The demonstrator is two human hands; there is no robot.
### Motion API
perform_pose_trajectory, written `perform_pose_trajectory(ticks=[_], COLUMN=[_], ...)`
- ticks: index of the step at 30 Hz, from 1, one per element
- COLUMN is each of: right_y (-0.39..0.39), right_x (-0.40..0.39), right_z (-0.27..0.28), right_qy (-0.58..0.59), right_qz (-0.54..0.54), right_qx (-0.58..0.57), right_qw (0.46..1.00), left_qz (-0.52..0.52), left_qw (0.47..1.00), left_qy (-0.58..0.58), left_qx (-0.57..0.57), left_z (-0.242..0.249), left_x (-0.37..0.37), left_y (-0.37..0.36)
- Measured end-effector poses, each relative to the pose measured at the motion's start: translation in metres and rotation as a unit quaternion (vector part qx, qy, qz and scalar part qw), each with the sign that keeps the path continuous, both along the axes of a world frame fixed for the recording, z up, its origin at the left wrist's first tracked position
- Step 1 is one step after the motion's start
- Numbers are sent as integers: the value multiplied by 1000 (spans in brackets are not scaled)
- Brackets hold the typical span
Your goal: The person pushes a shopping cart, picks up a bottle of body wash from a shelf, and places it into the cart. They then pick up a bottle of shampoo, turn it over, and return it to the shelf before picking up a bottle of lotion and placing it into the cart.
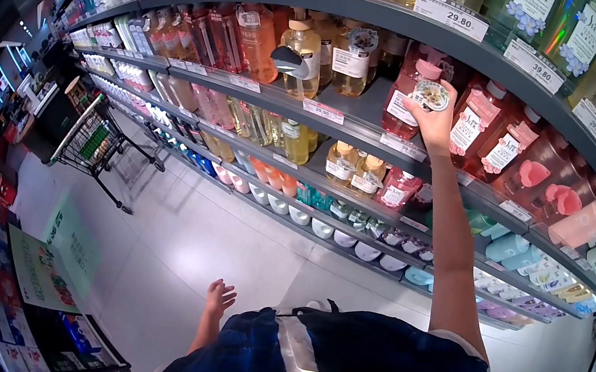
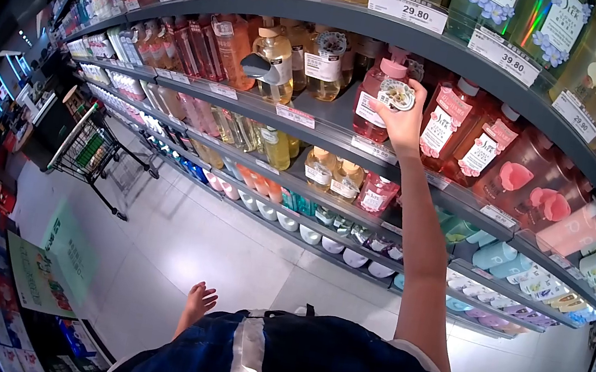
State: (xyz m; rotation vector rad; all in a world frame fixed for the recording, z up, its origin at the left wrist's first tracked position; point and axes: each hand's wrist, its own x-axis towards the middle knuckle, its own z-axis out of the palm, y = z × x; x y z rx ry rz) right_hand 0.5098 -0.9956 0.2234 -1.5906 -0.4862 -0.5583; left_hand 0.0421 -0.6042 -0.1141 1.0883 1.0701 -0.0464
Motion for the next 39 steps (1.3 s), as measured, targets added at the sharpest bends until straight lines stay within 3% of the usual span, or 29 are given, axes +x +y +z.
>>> perform_pose_trajectory(ticks=[6,8,10,12,13,14,15,16,17,18,19,20,22,25,28,30,32,33,37,39], right_y=[-5,-4,14,13,28,32,44,53,65,66,64,64,79,114,174,226,279,306,401,420], right_x=[30,40,-5,-41,-69,-81,-101,-122,-141,-155,-166,-176,-203,-219,-210,-209,-209,-213,-230,-223], right_z=[-24,-47,-37,-50,-59,-86,-115,-145,-175,-213,-245,-260,-280,-297,-298,-275,-272,-272,-318,-390], right_qy=[-63,-79,-86,-118,-137,-159,-114,-47,78,178,264,317,392,413,342,278,259,279,345,333], right_qz=[-108,-32,-76,-212,-169,-166,-149,-112,36,195,343,458,530,521,460,422,431,450,510,490], right_qx=[-79,9,47,-93,18,25,4,-91,-82,-177,-267,-443,-455,-346,-423,-497,-486,-424,-284,-392], right_qw=[989,996,992,966,976,973,982,988,993,948,861,703,599,662,702,705,715,735,735,704], left_qz=[-31,-6,23,60,80,97,111,122,139,137,133,125,140,135,121,87,42,61,53,66], left_qw=[993,988,979,974,970,969,967,964,965,963,962,960,957,951,944,949,956,960,957,957], left_qy=[112,153,198,219,228,227,229,232,220,223,225,229,219,209,196,224,195,167,163,159], left_qx=[17,22,34,19,11,19,27,37,38,58,78,99,131,181,237,202,215,216,234,233], left_z=[-46,-52,-52,-43,-38,-34,-32,-33,-34,-36,-37,-39,-40,-49,-69,-70,-79,-81,-53,-42], left_x=[-63,-94,-121,-142,-151,-158,-162,-168,-174,-178,-178,-179,-178,-175,-171,-167,-165,-162,-156,-171], left_y=[18,21,19,13,11,9,6,5,6,9,13,18,33,67,103,128,161,176,236,266])
